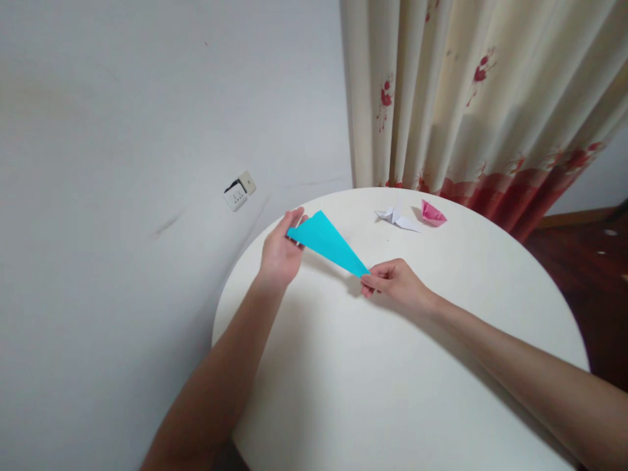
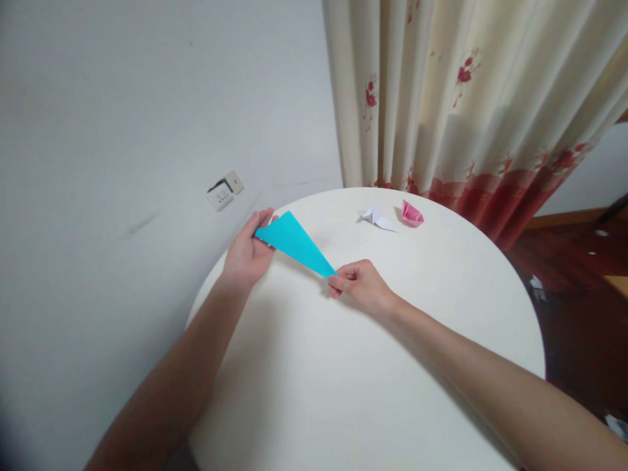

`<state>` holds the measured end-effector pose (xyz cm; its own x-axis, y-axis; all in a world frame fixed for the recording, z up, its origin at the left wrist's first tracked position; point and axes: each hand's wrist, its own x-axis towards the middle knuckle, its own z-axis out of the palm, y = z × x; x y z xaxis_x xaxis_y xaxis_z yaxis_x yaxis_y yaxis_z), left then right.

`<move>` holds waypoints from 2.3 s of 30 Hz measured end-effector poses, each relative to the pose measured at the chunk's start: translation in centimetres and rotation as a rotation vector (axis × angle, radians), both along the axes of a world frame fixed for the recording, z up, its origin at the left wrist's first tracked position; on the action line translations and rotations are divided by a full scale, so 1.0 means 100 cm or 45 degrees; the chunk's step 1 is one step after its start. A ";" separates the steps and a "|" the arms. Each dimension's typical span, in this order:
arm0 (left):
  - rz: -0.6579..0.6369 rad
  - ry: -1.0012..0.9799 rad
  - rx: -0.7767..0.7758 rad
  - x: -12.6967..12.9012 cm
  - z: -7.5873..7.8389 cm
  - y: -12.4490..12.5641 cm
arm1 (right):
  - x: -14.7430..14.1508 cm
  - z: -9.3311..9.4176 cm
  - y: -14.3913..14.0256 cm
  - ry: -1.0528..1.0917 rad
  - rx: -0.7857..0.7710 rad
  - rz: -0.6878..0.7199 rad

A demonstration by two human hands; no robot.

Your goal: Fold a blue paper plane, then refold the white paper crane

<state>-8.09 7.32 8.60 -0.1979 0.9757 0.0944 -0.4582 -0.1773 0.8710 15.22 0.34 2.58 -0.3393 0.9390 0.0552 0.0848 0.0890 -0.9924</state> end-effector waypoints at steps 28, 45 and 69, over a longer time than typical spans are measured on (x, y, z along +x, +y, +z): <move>-0.421 0.951 0.084 0.074 -0.039 -0.055 | 0.010 0.001 0.013 0.379 0.027 -0.184; -0.823 0.938 -0.104 0.083 -0.052 -0.064 | 0.089 0.014 0.068 0.775 -0.095 -0.950; 0.300 1.352 0.720 0.039 -0.028 -0.025 | 0.048 0.007 0.033 -0.327 0.061 0.008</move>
